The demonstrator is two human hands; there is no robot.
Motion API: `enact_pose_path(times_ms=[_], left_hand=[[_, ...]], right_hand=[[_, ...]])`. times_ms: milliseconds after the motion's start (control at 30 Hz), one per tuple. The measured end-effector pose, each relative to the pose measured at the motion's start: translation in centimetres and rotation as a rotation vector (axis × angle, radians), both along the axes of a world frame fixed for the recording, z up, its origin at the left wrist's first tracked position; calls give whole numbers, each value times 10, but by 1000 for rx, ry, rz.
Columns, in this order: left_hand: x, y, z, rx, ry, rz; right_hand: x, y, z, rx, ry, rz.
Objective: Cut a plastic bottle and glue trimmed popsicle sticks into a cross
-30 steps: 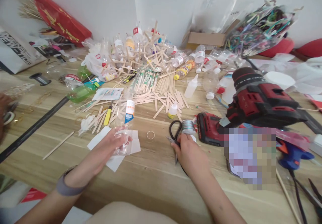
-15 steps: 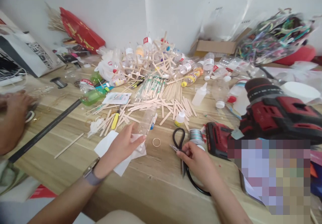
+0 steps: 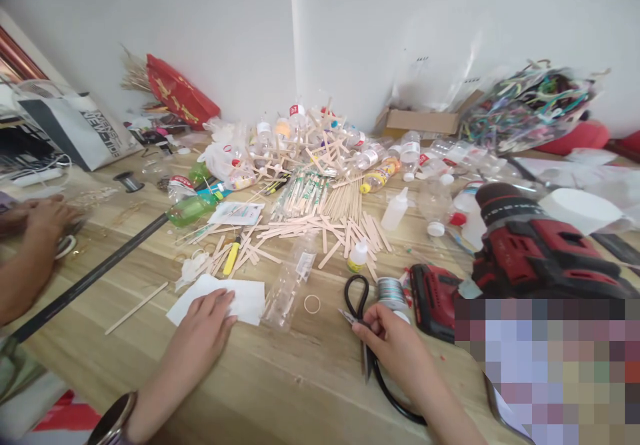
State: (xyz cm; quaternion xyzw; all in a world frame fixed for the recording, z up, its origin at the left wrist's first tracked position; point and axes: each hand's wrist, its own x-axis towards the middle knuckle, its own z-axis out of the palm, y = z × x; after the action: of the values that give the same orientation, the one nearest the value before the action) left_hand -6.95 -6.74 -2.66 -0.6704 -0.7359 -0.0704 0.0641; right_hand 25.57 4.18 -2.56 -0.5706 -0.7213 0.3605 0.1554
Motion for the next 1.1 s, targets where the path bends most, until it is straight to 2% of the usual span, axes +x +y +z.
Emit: enact_pose_path(times_ms=[133, 200, 300, 367, 467, 567, 700, 833, 900, 1000, 1100], left_hand=[[0, 3, 22, -121, -31, 31], [9, 5, 37, -109, -67, 12], [32, 13, 56, -43, -188, -133], [49, 22, 62, -23, -239, -233], [71, 36, 62, -83, -219, -287], [80, 46, 56, -174, -210, -289], [68, 56, 55, -170, -282, -304], [44, 78, 64, -31, -352, -268], [37, 91, 70, -25, -382, -268], [41, 103, 74, -77, -414, -326], [57, 101, 73, -99, -375, -427]], right_hand=[[0, 0, 0, 0, 10, -4], [0, -1, -1, -8, 15, -6], [1, -1, -2, -11, 8, -8], [1, -1, -3, -5, 9, -15], [1, -1, -5, 5, 20, -23], [0, -1, -6, 12, 14, -35], [2, -1, -11, 12, 3, -30], [3, 0, -17, 17, -7, -20], [3, 0, -18, 12, -1, -25], [2, -2, -14, 0, 13, -43], [-1, -5, -8, -18, 8, -57]])
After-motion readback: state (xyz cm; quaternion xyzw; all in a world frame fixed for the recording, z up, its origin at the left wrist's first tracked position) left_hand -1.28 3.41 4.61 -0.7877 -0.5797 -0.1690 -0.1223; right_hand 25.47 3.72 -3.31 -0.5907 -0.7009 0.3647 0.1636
